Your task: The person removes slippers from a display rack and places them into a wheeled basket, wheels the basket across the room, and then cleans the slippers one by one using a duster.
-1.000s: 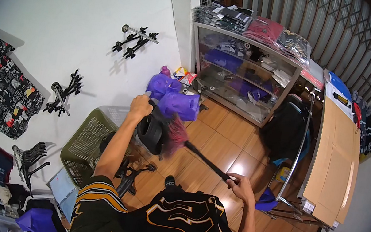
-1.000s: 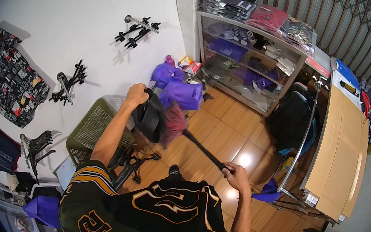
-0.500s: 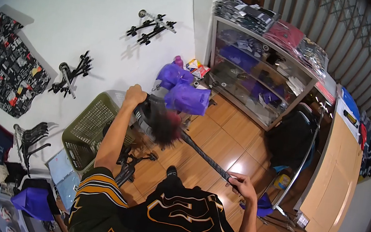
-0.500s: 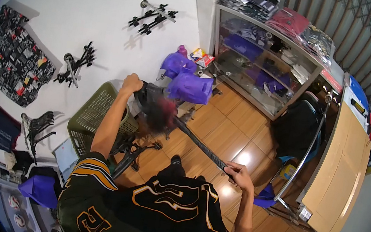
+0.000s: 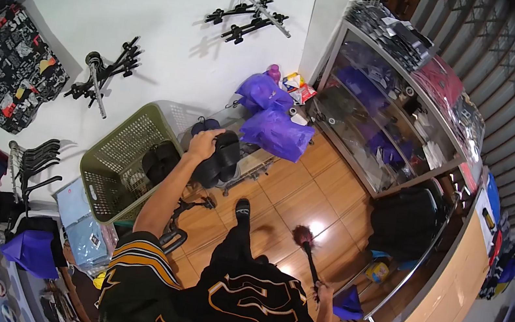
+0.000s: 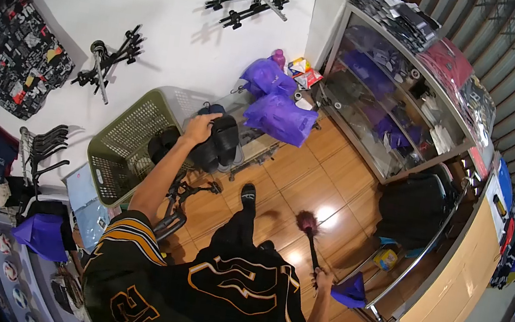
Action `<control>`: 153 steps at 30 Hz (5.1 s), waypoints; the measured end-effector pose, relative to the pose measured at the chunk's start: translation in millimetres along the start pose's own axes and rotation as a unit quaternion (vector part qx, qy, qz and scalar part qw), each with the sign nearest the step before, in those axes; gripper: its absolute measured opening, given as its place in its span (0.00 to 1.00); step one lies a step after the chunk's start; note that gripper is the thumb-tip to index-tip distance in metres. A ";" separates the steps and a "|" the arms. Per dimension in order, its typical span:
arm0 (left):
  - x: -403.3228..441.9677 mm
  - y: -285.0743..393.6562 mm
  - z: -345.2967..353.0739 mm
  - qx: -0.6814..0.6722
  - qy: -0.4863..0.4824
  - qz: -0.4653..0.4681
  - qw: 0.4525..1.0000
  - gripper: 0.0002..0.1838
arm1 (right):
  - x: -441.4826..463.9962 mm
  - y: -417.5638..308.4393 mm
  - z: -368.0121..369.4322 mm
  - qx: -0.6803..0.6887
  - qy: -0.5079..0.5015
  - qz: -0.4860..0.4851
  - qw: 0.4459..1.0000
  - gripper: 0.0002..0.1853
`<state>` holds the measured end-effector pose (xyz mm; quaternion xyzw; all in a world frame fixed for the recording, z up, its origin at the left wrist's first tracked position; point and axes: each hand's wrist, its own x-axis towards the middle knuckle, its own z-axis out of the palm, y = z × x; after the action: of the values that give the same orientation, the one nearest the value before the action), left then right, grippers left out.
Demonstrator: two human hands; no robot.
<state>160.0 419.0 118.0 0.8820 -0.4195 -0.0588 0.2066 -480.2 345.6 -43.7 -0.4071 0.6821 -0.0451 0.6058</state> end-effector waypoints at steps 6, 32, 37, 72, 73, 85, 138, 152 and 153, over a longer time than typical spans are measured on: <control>52.7 -58.8 56.2 0.059 0.058 -0.022 0.996 0.14 | 32.0 38.2 12.7 -0.032 -0.083 0.107 0.990 0.13; 276.5 -325.4 143.4 0.163 -0.389 -0.172 0.890 0.25 | 32.5 -255.2 201.5 -0.163 0.001 0.088 0.983 0.15; 296.5 -344.9 157.4 0.189 -0.447 -0.131 0.864 0.22 | 27.4 -268.3 215.9 -0.227 0.016 0.129 0.965 0.19; 157.5 -247.2 273.2 -0.174 0.024 -0.384 0.907 0.28 | 53.2 -320.4 290.3 -0.344 -0.039 0.063 0.936 0.18; 146.9 -234.6 277.3 -0.198 0.013 -0.381 0.903 0.28 | 56.2 -315.8 289.3 -0.338 -0.043 0.079 0.937 0.18; 8.7 -136.0 269.9 -0.278 -0.216 -0.134 0.926 0.17 | 94.9 -258.2 250.0 -0.390 -0.138 0.158 0.897 0.16; -51.8 -476.1 79.8 -0.148 -0.029 -0.334 0.930 0.21 | -94.9 -86.3 306.8 -0.385 -0.035 0.126 0.914 0.19; -4.4 -551.0 152.2 -0.026 -0.081 -0.307 0.948 0.17 | -114.5 -55.3 340.3 -0.337 0.004 0.244 0.909 0.20; -2.5 -553.6 162.7 -0.010 -0.041 -0.319 0.947 0.15 | -113.3 -52.1 341.4 -0.334 0.004 0.246 0.910 0.20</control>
<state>509.5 681.2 -258.9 0.9645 -0.1232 -0.1617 0.1686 -166.8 527.5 -14.7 -0.4050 0.7381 0.3340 0.4238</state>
